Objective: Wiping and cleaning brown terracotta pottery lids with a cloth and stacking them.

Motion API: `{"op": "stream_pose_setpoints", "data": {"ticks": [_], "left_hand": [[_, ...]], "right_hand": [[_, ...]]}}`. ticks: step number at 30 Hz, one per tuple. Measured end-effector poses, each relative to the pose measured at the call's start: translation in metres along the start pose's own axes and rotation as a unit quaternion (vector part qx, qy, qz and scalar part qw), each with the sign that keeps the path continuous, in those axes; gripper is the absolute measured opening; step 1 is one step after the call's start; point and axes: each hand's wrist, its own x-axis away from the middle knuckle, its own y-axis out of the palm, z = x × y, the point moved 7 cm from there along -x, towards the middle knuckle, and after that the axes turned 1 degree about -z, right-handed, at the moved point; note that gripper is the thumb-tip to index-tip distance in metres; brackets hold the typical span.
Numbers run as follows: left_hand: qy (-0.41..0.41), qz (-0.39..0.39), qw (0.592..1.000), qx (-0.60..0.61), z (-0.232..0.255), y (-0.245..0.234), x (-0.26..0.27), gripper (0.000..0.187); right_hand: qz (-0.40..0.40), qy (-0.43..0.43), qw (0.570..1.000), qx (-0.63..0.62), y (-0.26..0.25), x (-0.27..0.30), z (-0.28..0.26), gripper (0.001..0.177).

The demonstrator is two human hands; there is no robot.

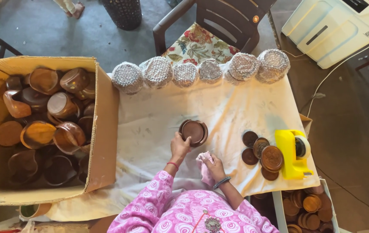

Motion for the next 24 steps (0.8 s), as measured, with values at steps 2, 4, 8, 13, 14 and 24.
{"op": "stream_pose_setpoints", "data": {"ticks": [2,4,8,13,14,24], "left_hand": [[-0.019,-0.011,0.998,-0.064,-0.005,0.002,-0.005,0.035],[-0.001,-0.001,0.992,-0.126,-0.025,0.007,-0.021,0.035],[0.086,0.013,0.950,-0.299,0.004,-0.010,-0.016,0.042],[0.252,-0.073,0.898,-0.354,0.063,-0.012,-0.002,0.090],[0.307,-0.107,0.864,-0.384,0.075,-0.004,0.002,0.109],[0.317,-0.222,0.787,-0.480,0.037,0.043,-0.040,0.125]], "right_hand": [[0.022,-0.037,0.998,0.040,-0.005,0.000,-0.006,0.029],[0.023,-0.030,0.999,0.021,-0.004,-0.001,-0.006,0.029],[0.030,-0.027,0.999,0.026,-0.007,-0.003,-0.004,0.031],[0.036,-0.027,0.999,0.030,-0.009,-0.002,-0.003,0.030],[0.035,-0.020,0.999,0.019,-0.009,-0.003,-0.002,0.030],[0.050,-0.028,0.998,0.028,-0.019,0.003,-0.006,0.028]]}}
